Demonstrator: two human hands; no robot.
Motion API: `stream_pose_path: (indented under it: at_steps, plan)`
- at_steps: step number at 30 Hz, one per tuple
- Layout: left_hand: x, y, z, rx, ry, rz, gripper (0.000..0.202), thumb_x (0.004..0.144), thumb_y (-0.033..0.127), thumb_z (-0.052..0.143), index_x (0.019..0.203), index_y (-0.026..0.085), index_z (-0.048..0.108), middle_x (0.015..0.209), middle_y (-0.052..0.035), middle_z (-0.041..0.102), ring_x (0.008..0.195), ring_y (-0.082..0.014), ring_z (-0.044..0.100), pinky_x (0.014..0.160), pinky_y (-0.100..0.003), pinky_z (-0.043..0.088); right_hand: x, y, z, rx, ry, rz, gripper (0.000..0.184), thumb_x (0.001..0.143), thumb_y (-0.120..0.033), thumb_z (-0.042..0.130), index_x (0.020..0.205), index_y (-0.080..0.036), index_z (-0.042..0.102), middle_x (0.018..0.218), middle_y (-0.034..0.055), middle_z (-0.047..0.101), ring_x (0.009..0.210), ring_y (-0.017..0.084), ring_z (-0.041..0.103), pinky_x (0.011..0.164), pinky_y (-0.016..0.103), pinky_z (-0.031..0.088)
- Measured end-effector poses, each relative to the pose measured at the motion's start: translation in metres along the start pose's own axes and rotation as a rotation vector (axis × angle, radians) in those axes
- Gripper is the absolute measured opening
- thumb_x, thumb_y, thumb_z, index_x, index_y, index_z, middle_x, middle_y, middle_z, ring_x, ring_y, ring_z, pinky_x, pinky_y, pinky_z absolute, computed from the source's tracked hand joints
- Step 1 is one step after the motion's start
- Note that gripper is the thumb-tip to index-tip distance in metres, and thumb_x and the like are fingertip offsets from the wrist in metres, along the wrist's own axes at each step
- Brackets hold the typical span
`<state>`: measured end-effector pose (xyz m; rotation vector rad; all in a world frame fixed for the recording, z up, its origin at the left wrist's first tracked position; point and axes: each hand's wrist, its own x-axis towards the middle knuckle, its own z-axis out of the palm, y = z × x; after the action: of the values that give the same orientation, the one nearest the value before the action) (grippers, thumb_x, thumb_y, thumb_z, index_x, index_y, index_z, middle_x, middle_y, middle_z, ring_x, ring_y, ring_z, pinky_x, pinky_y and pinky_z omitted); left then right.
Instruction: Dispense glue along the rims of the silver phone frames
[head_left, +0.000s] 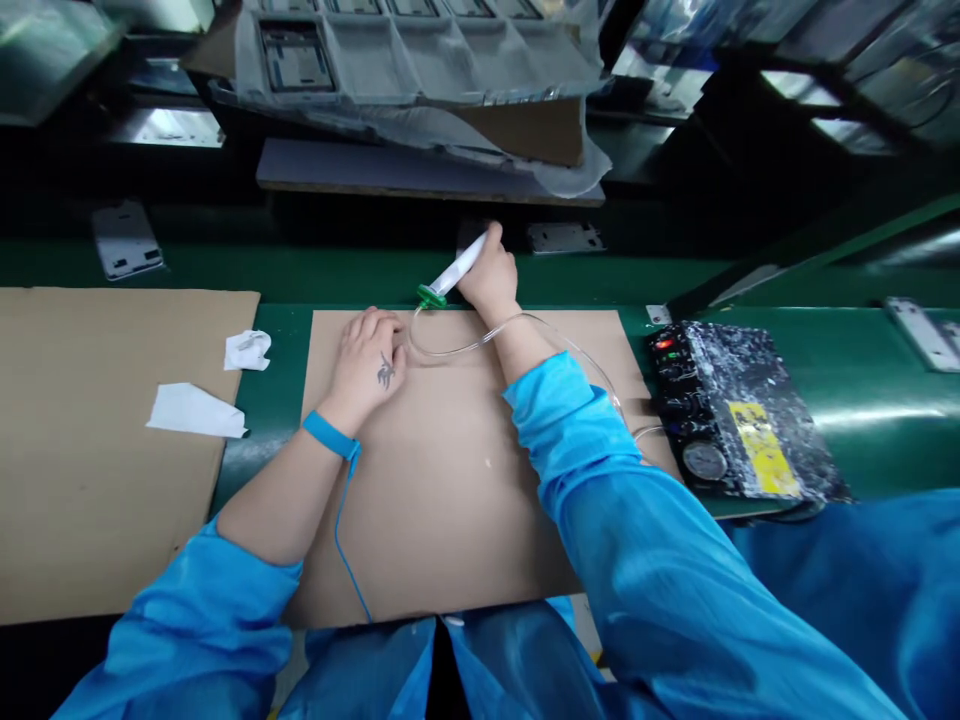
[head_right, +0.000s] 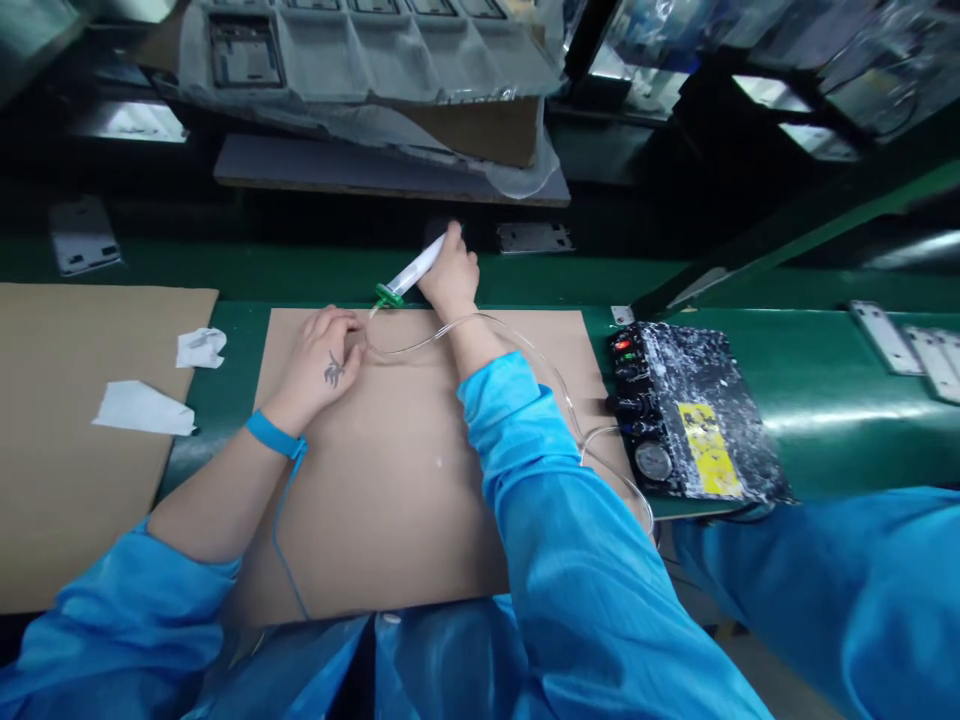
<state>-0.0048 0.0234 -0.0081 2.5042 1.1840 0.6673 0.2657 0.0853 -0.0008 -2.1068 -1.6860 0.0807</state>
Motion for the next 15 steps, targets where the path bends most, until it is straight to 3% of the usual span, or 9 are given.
stream_pose_path:
  at_steps: [3, 6, 8, 12, 15]
  plan:
    - [-0.002, -0.002, -0.001, 0.014, 0.026, -0.042, 0.036, 0.100, 0.033, 0.059, 0.132, 0.017, 0.066, 0.152, -0.0218, 0.068, 0.162, -0.0471, 0.051, 0.139, -0.067, 0.042, -0.013, 0.016, -0.014, 0.093, 0.048, 0.135, 0.079, 0.102, -0.022, 0.059, 0.172, -0.011, 0.026, 0.148, 0.0274, 0.072, 0.132, 0.044, 0.075, 0.114, 0.064, 0.059]
    - [-0.006, -0.004, -0.005, 0.039, 0.052, -0.149, 0.055, 0.098, 0.046, 0.070, 0.145, 0.017, 0.063, 0.166, -0.0226, 0.060, 0.172, -0.0535, 0.035, 0.142, -0.074, 0.033, -0.044, 0.033, -0.021, 0.292, 0.084, 0.066, 0.088, 0.091, -0.028, 0.072, 0.169, -0.018, 0.031, 0.141, 0.0222, 0.076, 0.103, 0.038, 0.081, 0.097, 0.059, 0.066]
    - [-0.008, -0.005, -0.008, 0.064, 0.042, -0.229, 0.077, 0.095, 0.060, 0.076, 0.156, 0.016, 0.060, 0.175, -0.0247, 0.053, 0.176, -0.0575, 0.026, 0.143, -0.076, 0.026, -0.074, 0.046, -0.022, 0.400, 0.098, -0.043, 0.096, 0.081, -0.034, 0.082, 0.164, -0.021, 0.036, 0.152, 0.0250, 0.070, 0.095, 0.035, 0.081, 0.093, 0.058, 0.068]
    - [-0.007, -0.009, -0.009, 0.078, 0.023, -0.355, 0.111, 0.086, 0.075, 0.083, 0.170, 0.010, 0.051, 0.183, -0.0320, 0.040, 0.177, -0.0621, 0.016, 0.142, -0.081, 0.019, -0.140, 0.071, -0.026, 0.472, 0.083, -0.294, 0.096, 0.077, -0.044, 0.086, 0.159, -0.025, 0.041, 0.163, 0.0250, 0.062, 0.133, 0.045, 0.074, 0.112, 0.068, 0.063]
    - [-0.002, -0.014, -0.009, 0.041, 0.030, -0.402, 0.112, 0.081, 0.068, 0.090, 0.174, 0.020, 0.048, 0.186, -0.0262, 0.039, 0.177, -0.0612, 0.016, 0.140, -0.084, 0.019, -0.173, 0.078, -0.033, 0.461, 0.050, -0.351, 0.090, 0.081, -0.043, 0.085, 0.159, -0.029, 0.043, 0.161, 0.0235, 0.063, 0.151, 0.049, 0.064, 0.125, 0.075, 0.053]
